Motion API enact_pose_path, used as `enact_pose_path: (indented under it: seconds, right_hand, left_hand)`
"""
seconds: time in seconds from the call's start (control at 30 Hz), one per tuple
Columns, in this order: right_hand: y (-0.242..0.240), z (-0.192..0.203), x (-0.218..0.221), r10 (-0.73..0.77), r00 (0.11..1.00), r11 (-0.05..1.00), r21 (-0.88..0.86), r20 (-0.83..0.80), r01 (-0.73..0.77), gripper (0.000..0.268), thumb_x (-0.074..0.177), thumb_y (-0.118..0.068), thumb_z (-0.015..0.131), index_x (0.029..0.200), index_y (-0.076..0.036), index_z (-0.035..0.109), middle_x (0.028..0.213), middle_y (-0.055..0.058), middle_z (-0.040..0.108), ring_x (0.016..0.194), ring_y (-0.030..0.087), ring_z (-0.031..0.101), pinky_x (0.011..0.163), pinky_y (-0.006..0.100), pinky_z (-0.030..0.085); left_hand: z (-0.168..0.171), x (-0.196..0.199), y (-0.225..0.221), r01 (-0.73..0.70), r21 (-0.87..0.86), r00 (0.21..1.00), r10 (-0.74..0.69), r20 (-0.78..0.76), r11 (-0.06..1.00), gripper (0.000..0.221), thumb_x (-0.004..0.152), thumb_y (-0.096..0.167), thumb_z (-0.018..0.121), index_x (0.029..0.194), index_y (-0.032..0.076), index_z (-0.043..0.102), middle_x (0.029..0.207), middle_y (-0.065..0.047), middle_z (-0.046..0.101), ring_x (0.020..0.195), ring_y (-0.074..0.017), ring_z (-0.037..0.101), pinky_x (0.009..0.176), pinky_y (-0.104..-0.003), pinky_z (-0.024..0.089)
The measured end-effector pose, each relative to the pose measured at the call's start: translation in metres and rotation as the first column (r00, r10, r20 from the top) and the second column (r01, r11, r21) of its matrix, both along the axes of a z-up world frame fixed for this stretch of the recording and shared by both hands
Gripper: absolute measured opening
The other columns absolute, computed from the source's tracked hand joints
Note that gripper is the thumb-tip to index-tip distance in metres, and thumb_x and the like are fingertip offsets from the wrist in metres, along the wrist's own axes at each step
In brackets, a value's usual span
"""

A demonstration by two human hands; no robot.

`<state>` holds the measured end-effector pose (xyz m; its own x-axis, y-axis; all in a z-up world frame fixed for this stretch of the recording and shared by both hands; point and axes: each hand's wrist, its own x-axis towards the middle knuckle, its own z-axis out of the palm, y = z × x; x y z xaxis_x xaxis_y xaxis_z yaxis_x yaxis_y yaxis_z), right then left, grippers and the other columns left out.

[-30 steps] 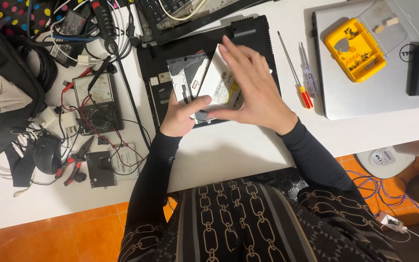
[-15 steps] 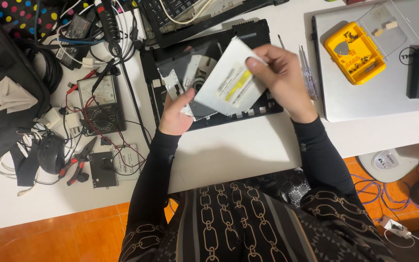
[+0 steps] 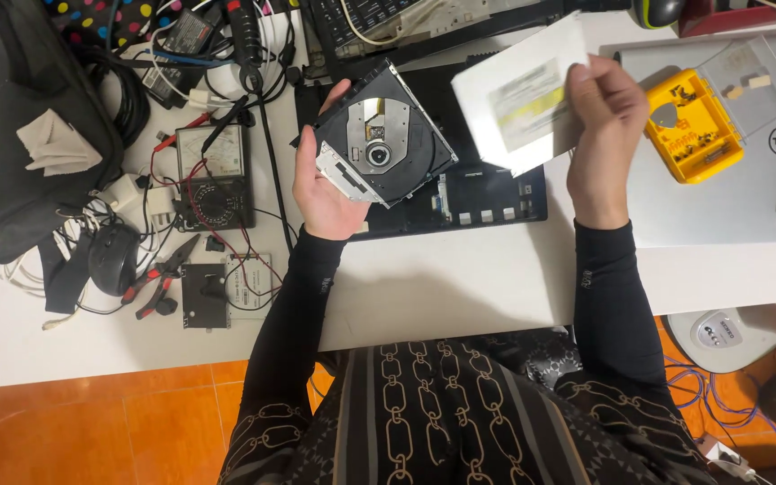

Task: Disassembling and cleaning an internal laptop optical drive using a screwdriver and a hair dryer.

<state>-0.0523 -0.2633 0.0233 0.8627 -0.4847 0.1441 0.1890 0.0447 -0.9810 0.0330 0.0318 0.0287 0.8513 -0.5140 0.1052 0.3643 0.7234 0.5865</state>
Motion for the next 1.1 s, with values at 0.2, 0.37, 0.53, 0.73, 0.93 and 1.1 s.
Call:
enact_pose_path:
  seconds: [0.2,0.37,0.53,0.73,0.93,1.1]
  right_hand:
    - [0.006,0.001,0.007,-0.134,0.991,0.982,-0.137,-0.016,0.13,0.025,0.114,-0.018,0.064,0.121,0.005,0.07,0.108,0.008,0.074,0.095,0.008,0.065,0.09,0.023,0.051]
    - [0.008,-0.001,0.006,-0.171,0.982,0.931,-0.338,-0.082,0.134,0.034,0.113,-0.022,0.064,0.126,0.009,0.068,0.109,0.012,0.075,0.098,0.011,0.067,0.09,0.026,0.053]
    - [0.002,-0.014,0.009,-0.232,0.961,0.828,-0.55,-0.148,0.115,0.038,0.113,-0.023,0.065,0.13,0.011,0.067,0.111,0.019,0.076,0.1,0.019,0.072,0.09,0.031,0.056]
    - [0.01,-0.003,0.009,-0.294,0.946,0.683,-0.722,-0.136,0.109,0.031,0.11,-0.018,0.066,0.128,0.007,0.072,0.105,0.021,0.075,0.088,0.023,0.071,0.078,0.033,0.056]
    - [0.013,0.001,0.007,-0.287,0.941,0.673,-0.737,-0.18,0.064,0.026,0.109,-0.016,0.064,0.123,0.004,0.075,0.099,0.015,0.075,0.077,0.018,0.068,0.071,0.031,0.054]
    - [0.012,-0.005,0.007,-0.318,0.942,0.505,-0.86,-0.11,0.07,0.023,0.112,-0.018,0.068,0.122,0.0,0.078,0.104,0.015,0.074,0.095,0.024,0.063,0.085,0.036,0.051]
  left_hand:
    - [0.0,0.006,0.007,-0.003,-0.083,0.998,-0.003,-0.066,0.997,0.063,0.115,0.049,0.032,0.159,0.005,0.042,0.153,-0.015,0.053,0.138,-0.0278,0.053,0.119,-0.042,0.042]
    - [-0.013,0.022,0.023,-0.049,-0.146,0.998,0.042,-0.049,0.988,0.069,0.114,0.059,0.032,0.156,0.007,0.048,0.154,-0.012,0.054,0.14,-0.0258,0.054,0.123,-0.04,0.04]
    - [-0.01,0.033,0.035,-0.149,-0.167,0.989,0.144,-0.042,0.975,0.069,0.113,0.062,0.033,0.158,0.01,0.045,0.157,-0.005,0.052,0.143,-0.0195,0.049,0.125,-0.033,0.035]
    - [-0.011,0.036,0.034,-0.124,-0.18,0.989,0.136,0.054,0.976,0.07,0.114,0.062,0.03,0.159,0.01,0.043,0.159,-0.005,0.05,0.143,-0.019,0.046,0.124,-0.032,0.032]
    - [-0.009,0.025,0.024,-0.086,-0.114,0.989,0.099,0.113,0.99,0.072,0.118,0.06,0.024,0.161,0.004,0.039,0.163,-0.008,0.046,0.147,-0.0209,0.041,0.127,-0.034,0.029]
    - [-0.005,0.017,0.016,-0.065,-0.108,0.992,0.075,0.097,0.992,0.074,0.118,0.061,0.022,0.163,0.004,0.036,0.166,-0.007,0.041,0.151,-0.0214,0.037,0.129,-0.036,0.026]
